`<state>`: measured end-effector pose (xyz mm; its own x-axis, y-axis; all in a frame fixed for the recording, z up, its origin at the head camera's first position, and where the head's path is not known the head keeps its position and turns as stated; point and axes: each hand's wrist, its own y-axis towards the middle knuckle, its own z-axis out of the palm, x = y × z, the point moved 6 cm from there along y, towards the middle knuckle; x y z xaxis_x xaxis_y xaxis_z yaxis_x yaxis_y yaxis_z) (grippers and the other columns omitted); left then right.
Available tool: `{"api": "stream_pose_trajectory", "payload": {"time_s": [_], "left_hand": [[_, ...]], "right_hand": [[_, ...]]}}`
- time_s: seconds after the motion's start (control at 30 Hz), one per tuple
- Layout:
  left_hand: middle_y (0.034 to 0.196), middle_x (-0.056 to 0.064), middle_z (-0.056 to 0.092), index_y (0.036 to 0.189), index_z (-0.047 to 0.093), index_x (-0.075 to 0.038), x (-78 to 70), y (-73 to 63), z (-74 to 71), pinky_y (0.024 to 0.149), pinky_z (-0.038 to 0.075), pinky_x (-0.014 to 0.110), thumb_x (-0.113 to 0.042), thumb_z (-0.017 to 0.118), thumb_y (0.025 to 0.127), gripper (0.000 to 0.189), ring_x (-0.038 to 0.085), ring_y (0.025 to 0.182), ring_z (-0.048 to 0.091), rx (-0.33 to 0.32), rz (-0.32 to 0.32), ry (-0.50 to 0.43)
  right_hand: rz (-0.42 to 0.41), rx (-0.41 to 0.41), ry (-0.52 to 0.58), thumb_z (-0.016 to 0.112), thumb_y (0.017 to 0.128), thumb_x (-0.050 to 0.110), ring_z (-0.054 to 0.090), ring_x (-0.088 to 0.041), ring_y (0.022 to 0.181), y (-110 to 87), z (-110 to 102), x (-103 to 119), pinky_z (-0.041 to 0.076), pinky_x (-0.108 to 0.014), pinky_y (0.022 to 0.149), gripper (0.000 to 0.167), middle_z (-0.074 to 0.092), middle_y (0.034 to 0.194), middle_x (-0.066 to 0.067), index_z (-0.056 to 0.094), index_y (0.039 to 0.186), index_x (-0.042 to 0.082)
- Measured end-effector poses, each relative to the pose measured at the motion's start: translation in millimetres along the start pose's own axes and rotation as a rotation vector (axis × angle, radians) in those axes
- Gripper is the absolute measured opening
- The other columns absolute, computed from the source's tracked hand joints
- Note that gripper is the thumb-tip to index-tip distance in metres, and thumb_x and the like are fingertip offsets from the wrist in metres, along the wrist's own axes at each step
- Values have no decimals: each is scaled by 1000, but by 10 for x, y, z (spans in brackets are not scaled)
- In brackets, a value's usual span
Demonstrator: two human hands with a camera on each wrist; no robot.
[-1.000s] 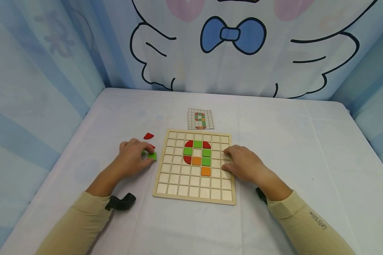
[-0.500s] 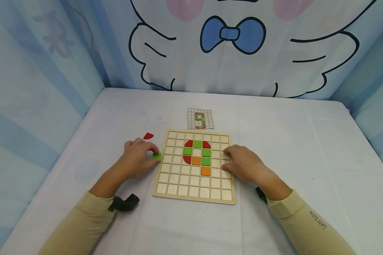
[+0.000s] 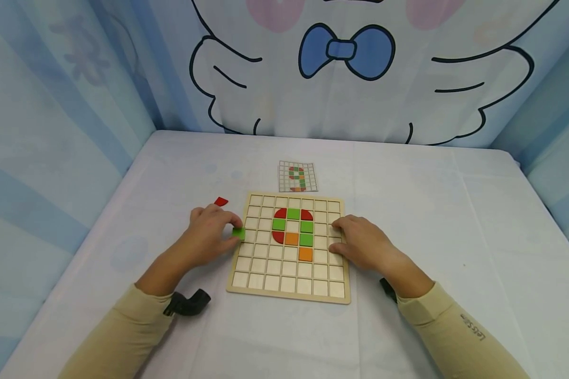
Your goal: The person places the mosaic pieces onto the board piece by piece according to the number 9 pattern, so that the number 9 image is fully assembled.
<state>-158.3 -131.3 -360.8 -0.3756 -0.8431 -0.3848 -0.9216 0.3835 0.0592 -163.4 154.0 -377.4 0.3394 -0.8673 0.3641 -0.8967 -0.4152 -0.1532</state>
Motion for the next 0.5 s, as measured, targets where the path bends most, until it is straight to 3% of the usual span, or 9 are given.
{"api": "stream_pose_trajectory", "payload": {"time_s": [0.5], "left_hand": [[98,-1,68,101,68,-11,-192,40,11,100,24,55,-17,79,86,19,25,105,49,40,23,1]], "right_hand": [[19,17,13,70,94,25,53,-39,124,-2,-18,1,39,-50,105,50,59,131,-21,57,132,-6]]}}
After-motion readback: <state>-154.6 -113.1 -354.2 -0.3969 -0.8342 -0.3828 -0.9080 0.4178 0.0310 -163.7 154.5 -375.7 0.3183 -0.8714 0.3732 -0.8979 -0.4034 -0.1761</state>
